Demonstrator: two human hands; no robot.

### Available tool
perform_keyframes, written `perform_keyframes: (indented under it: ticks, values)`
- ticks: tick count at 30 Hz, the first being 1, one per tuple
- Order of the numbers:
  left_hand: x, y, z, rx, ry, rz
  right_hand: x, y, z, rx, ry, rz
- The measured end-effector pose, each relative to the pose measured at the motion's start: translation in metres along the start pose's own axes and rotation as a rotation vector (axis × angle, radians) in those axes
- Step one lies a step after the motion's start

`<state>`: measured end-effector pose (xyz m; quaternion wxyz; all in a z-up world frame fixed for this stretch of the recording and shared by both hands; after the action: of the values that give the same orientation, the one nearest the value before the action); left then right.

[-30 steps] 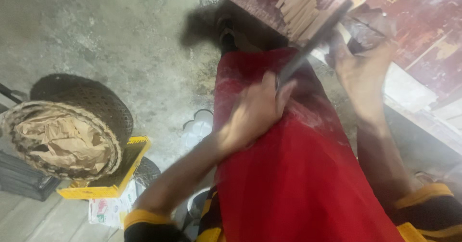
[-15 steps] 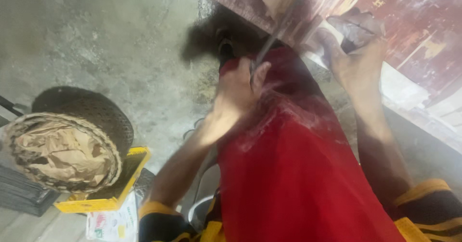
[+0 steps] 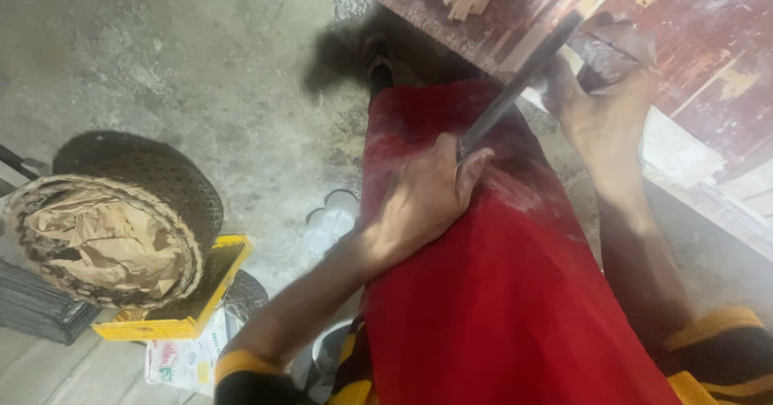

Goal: The person cuts a block of dough into thin strips using a large knife on a wooden table and then gathers the strips by hand.

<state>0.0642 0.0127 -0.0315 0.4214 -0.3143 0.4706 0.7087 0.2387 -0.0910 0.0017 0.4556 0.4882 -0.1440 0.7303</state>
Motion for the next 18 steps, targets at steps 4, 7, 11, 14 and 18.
perform_keyframes:
  ticks: [4, 7, 11, 14, 18]
  values:
    - [-0.008, -0.045, -0.006, 0.035, -0.007, 0.144, -0.001, -0.006, 0.005, -0.001, -0.078, -0.014]
    - [-0.032, -0.055, 0.01, -0.178, -0.109, -0.078, -0.01, -0.001, 0.007, -0.04, -0.154, -0.218]
    - [-0.019, -0.031, 0.012, -0.103, -0.034, -0.019, 0.009, -0.005, 0.009, -0.021, 0.032, 0.055]
    - [0.012, 0.006, -0.019, 0.121, 0.025, 0.194, 0.009, 0.012, 0.011, -0.036, 0.218, 0.201]
    - [0.005, 0.013, -0.012, -0.054, 0.02, -0.059, -0.009, 0.004, 0.007, -0.013, -0.124, -0.041]
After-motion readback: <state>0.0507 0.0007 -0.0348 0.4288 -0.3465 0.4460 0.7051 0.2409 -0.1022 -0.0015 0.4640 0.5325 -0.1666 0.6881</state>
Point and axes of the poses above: each hand's wrist, its own y-axis away from the middle knuckle, its own z-axis out of the back of the hand, x = y × z, the point moved 7 cm from there along -y, towards the middle knuckle, and after that the axes turned 3 degrees about -z, right-handed, at the moved point
